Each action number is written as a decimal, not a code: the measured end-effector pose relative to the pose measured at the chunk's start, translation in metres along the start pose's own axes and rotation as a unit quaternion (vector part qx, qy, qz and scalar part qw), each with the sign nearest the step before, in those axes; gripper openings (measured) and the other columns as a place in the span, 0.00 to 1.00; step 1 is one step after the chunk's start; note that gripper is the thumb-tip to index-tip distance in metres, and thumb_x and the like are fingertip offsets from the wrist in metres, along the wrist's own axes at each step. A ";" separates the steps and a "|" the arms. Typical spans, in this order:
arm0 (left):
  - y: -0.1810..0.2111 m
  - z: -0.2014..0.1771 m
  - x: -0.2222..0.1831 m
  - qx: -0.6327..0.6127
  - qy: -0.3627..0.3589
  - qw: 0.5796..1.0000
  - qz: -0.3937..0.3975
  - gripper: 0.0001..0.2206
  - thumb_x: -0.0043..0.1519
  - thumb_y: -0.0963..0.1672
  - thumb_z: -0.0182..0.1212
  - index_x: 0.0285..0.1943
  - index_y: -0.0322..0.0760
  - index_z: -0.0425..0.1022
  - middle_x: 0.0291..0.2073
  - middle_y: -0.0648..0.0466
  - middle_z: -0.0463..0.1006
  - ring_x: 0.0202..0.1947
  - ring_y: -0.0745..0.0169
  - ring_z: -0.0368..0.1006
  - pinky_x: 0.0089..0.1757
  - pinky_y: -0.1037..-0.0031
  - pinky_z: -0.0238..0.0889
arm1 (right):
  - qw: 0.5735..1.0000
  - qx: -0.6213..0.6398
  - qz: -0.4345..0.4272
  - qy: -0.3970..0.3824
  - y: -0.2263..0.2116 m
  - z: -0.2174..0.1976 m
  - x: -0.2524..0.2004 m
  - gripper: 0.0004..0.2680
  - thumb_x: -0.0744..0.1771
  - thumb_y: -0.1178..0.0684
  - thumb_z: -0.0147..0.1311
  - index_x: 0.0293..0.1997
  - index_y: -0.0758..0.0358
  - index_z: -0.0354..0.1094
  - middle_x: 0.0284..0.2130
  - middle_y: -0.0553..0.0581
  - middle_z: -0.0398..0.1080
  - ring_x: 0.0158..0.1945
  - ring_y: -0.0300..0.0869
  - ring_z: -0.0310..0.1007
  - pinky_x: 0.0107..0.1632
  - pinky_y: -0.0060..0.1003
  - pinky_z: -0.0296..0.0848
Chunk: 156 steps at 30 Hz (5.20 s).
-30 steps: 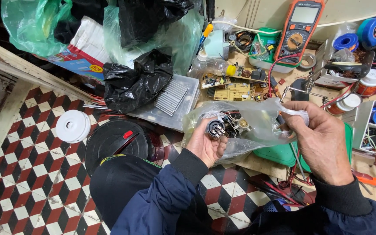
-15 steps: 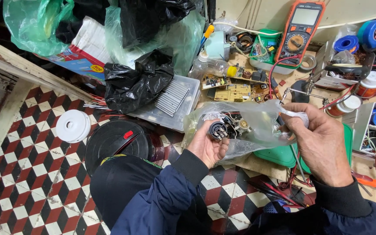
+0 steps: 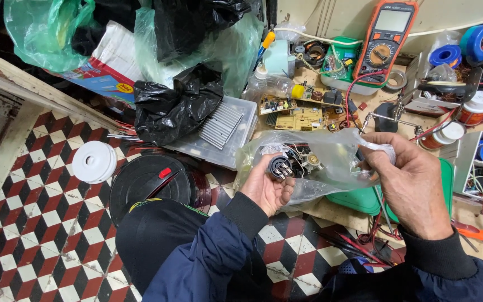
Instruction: Sorting and bagging various small electronic components on a cluttered workbench.
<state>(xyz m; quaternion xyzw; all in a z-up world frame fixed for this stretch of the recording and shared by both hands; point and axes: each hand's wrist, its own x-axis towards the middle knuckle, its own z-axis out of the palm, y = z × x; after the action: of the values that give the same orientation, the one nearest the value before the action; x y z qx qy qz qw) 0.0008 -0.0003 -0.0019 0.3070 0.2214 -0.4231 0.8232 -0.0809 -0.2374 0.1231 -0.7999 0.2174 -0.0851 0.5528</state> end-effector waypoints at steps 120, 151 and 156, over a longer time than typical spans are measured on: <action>0.005 0.078 -0.066 0.507 -0.028 0.733 0.452 0.37 0.53 0.41 0.65 0.76 0.30 0.60 0.69 0.39 0.71 0.71 0.43 0.71 0.73 0.52 0.60 | 0.982 0.012 -0.155 -0.103 -0.026 0.009 -0.008 0.08 0.69 0.53 0.58 0.43 0.66 0.83 0.27 0.53 0.77 0.23 0.36 0.65 0.26 0.32 0.65; -0.021 0.037 0.015 0.363 -0.171 0.895 0.194 0.17 0.72 0.44 0.50 0.62 0.27 0.78 0.31 0.46 0.81 0.28 0.55 0.79 0.37 0.68 0.74 | 0.930 -0.254 -0.226 -0.139 -0.063 0.052 0.041 0.09 0.69 0.52 0.55 0.52 0.57 0.78 0.23 0.58 0.80 0.19 0.51 0.75 0.26 0.46 0.74; -0.049 0.000 0.060 0.451 -0.122 0.845 0.259 0.14 0.66 0.46 0.54 0.54 0.34 0.76 0.39 0.52 0.75 0.38 0.60 0.67 0.42 0.69 0.60 | 0.899 -0.276 -0.326 -0.097 -0.066 0.061 0.030 0.10 0.65 0.62 0.57 0.50 0.68 0.76 0.34 0.62 0.82 0.26 0.49 0.81 0.33 0.43 0.84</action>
<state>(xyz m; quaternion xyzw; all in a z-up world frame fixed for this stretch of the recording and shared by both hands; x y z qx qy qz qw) -0.0076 -0.0564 -0.0552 0.6363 -0.1838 -0.2818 0.6943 -0.0139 -0.1792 0.1579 -0.9509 -0.0952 -0.1187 0.2696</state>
